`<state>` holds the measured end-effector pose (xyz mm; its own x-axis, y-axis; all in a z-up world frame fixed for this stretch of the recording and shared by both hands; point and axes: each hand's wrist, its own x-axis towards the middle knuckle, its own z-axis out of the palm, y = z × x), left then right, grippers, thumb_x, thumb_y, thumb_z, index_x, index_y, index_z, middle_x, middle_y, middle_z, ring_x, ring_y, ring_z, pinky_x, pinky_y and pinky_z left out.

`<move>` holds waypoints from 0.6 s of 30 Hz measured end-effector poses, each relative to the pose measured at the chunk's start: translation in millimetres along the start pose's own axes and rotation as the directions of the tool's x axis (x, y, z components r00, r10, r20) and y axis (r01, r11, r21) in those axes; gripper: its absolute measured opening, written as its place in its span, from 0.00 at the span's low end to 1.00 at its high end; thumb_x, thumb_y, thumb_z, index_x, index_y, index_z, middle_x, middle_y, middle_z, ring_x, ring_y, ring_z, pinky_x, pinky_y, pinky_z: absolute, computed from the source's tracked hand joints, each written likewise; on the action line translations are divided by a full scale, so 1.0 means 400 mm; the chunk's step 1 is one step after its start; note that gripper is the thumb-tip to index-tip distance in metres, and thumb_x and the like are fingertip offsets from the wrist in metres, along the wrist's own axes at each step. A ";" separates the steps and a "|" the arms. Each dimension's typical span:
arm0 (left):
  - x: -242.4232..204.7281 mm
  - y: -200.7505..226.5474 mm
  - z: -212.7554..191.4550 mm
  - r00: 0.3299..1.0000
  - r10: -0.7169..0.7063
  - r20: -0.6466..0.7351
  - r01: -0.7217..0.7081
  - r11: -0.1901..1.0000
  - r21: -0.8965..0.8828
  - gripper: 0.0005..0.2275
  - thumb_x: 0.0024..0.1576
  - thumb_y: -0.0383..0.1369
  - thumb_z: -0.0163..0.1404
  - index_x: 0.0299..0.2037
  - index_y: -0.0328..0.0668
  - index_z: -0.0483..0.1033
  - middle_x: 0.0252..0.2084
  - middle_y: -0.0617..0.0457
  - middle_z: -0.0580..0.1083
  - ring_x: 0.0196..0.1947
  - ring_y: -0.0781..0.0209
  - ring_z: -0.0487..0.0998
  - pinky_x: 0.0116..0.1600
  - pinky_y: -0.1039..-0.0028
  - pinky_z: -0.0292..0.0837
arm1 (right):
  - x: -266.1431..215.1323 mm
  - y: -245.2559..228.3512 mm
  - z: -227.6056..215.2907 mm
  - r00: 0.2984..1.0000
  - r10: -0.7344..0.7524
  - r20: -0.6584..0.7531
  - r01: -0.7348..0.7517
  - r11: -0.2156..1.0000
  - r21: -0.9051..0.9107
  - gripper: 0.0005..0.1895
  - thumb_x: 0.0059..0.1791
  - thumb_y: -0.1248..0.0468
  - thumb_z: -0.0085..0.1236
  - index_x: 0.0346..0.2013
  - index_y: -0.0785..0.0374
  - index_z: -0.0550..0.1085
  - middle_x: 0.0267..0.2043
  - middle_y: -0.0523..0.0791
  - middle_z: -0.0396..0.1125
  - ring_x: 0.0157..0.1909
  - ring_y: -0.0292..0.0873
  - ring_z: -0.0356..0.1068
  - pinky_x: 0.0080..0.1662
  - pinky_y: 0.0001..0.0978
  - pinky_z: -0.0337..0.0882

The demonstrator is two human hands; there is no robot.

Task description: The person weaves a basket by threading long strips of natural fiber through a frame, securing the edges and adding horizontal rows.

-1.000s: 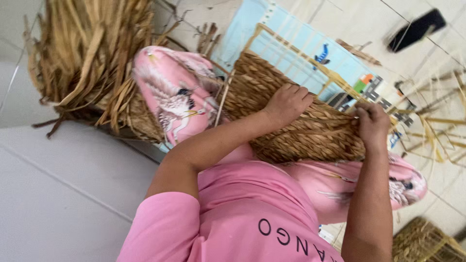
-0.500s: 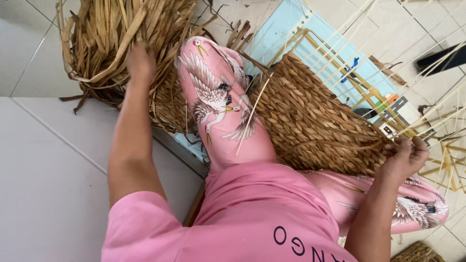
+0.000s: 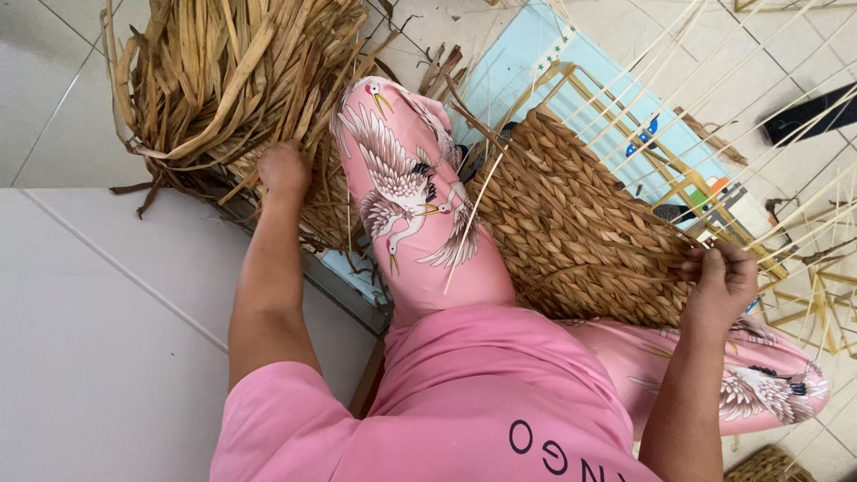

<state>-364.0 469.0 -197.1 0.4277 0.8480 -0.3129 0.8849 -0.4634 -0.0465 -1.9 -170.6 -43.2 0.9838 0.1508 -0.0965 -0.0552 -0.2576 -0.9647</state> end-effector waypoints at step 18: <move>-0.346 0.428 -0.644 0.702 0.547 -0.456 -0.686 0.344 -0.641 0.12 0.63 0.22 0.45 0.56 0.39 0.74 0.39 0.48 0.77 0.40 0.55 0.79 0.48 0.66 0.75 | 0.005 -0.171 0.134 0.975 0.025 0.219 -0.013 0.998 -0.059 0.07 0.63 0.71 0.54 0.53 0.74 0.75 0.42 0.47 0.73 0.39 0.37 0.71 0.43 0.27 0.71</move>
